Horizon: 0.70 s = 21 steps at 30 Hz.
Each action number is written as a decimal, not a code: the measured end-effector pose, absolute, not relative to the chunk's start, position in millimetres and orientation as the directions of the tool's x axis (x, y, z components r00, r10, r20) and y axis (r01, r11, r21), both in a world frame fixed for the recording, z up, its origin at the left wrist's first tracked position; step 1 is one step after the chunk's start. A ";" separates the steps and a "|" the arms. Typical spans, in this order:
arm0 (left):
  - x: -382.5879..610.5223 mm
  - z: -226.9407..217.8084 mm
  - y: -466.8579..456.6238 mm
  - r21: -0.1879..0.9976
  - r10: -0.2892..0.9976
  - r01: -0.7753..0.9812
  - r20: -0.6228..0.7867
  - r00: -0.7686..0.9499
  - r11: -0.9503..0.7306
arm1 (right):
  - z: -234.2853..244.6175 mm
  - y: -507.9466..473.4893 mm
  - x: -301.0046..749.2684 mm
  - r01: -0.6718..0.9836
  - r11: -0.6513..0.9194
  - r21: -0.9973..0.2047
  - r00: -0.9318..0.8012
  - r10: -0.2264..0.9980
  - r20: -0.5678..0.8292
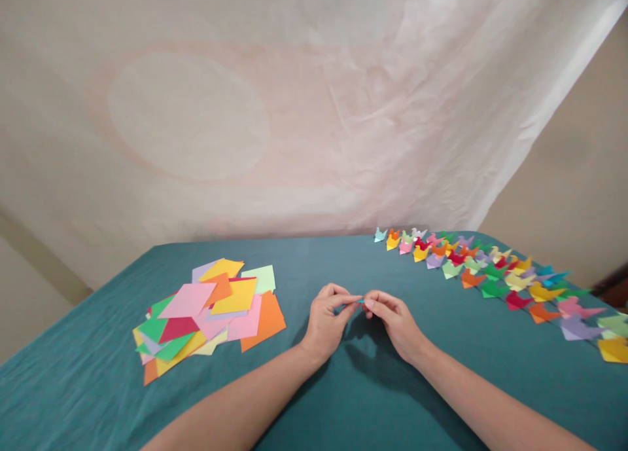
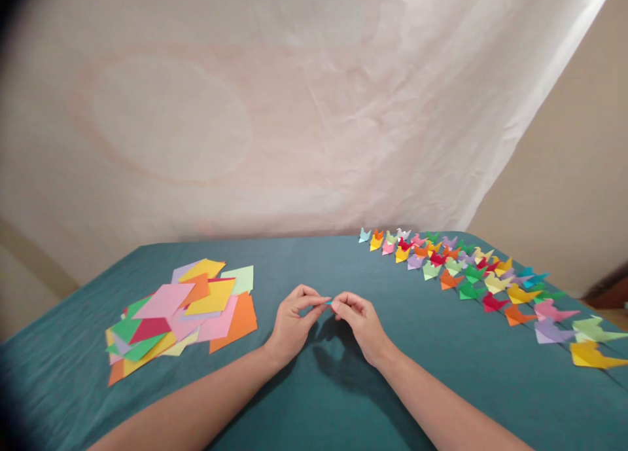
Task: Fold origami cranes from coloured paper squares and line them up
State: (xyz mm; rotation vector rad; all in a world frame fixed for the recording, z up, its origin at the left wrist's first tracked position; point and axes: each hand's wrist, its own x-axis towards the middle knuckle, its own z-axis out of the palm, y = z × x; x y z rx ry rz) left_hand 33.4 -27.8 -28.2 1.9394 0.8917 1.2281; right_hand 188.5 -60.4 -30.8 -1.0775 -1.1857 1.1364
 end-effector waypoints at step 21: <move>30.7 -21.1 -32.4 0.559 0.713 0.445 0.584 0.389 -0.700 | -21.9 -62.7 186.6 -0.019 0.093 -0.995 -0.004 0.996 0.093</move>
